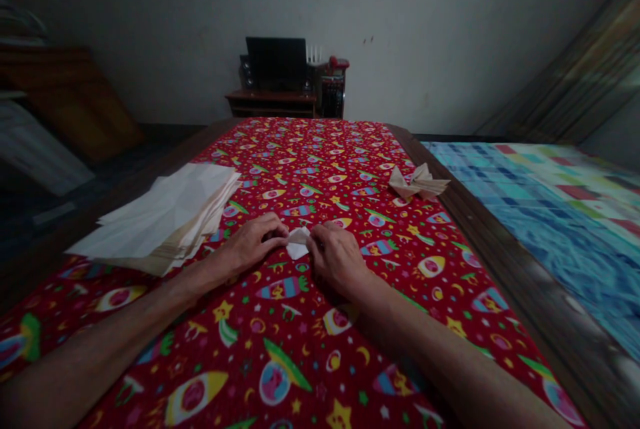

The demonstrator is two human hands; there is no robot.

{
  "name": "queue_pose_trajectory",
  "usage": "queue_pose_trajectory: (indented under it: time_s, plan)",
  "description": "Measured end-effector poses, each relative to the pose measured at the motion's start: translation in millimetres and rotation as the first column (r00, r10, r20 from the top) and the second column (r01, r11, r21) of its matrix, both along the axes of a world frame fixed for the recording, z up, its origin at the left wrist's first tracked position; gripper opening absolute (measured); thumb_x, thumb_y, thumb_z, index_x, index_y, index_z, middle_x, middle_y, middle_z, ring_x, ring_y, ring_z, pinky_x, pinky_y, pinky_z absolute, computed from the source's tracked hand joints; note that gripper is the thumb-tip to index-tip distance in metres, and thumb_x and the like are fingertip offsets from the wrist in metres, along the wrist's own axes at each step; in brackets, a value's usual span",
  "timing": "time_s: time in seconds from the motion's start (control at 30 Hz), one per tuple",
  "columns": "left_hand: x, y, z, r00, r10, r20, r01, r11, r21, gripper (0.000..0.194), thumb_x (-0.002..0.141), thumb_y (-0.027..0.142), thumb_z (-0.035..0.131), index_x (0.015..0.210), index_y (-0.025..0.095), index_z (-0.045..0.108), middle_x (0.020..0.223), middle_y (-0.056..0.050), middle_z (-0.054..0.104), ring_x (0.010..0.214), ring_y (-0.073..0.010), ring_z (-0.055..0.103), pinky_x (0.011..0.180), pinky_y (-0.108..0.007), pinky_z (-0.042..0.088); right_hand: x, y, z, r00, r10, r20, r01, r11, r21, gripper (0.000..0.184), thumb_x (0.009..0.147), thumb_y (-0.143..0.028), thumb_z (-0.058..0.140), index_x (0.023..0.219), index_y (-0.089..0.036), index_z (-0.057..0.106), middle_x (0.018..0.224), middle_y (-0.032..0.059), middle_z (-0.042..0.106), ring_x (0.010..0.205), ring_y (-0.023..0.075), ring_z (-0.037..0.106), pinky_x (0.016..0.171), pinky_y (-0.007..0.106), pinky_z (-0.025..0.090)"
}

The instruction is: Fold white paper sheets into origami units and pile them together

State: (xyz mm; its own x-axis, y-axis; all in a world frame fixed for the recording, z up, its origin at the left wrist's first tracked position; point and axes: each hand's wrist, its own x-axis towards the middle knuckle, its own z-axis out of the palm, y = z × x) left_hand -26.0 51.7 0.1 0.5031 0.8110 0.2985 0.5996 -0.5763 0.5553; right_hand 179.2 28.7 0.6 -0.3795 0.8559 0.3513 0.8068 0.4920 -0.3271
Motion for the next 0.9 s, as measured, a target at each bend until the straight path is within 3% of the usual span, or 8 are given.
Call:
queue_pose_trajectory:
  time_s: [0.23, 0.4, 0.9]
  plan:
    - [4, 0, -1.0, 0.999, 0.050, 0.007, -0.051, 0.997, 0.064, 0.012, 0.086, 0.018, 0.054, 0.077, 0.017, 0.062, 0.080, -0.001, 0.059, 0.079, -0.0142, 0.057, 0.072, -0.025, 0.043, -2, 0, -0.9, 1.000, -0.004, 0.013, 0.003, 0.999, 0.033, 0.020, 0.088, -0.022, 0.046, 0.071, -0.018, 0.054, 0.068, 0.0020, 0.054, 0.062, 0.0134, 0.047, 0.059, 0.025, 0.030]
    - [9, 1, 0.8, 0.991, 0.134, -0.010, -0.134, 0.991, 0.031, 0.014, 0.083, 0.018, 0.057, 0.070, 0.016, 0.062, 0.075, -0.001, 0.059, 0.074, -0.0137, 0.056, 0.068, -0.025, 0.041, -1, 4, 0.0, 0.999, 0.012, 0.033, -0.012, 1.000, 0.027, 0.019, 0.087, -0.023, 0.047, 0.069, -0.018, 0.053, 0.067, 0.0016, 0.055, 0.064, 0.0136, 0.048, 0.061, 0.025, 0.031]
    - [15, 1, -0.4, 0.973, 0.223, -0.062, -0.221, 0.975, 0.026, 0.015, 0.078, 0.018, 0.061, 0.066, 0.017, 0.052, 0.074, 0.000, 0.052, 0.068, -0.0141, 0.051, 0.064, -0.027, 0.041, 4, 11, 8.8, 0.994, -0.022, 0.109, 0.036, 0.991, -0.130, 0.023, 0.088, -0.031, 0.050, 0.071, -0.017, 0.054, 0.068, 0.0028, 0.057, 0.060, 0.0124, 0.046, 0.057, 0.025, 0.028]
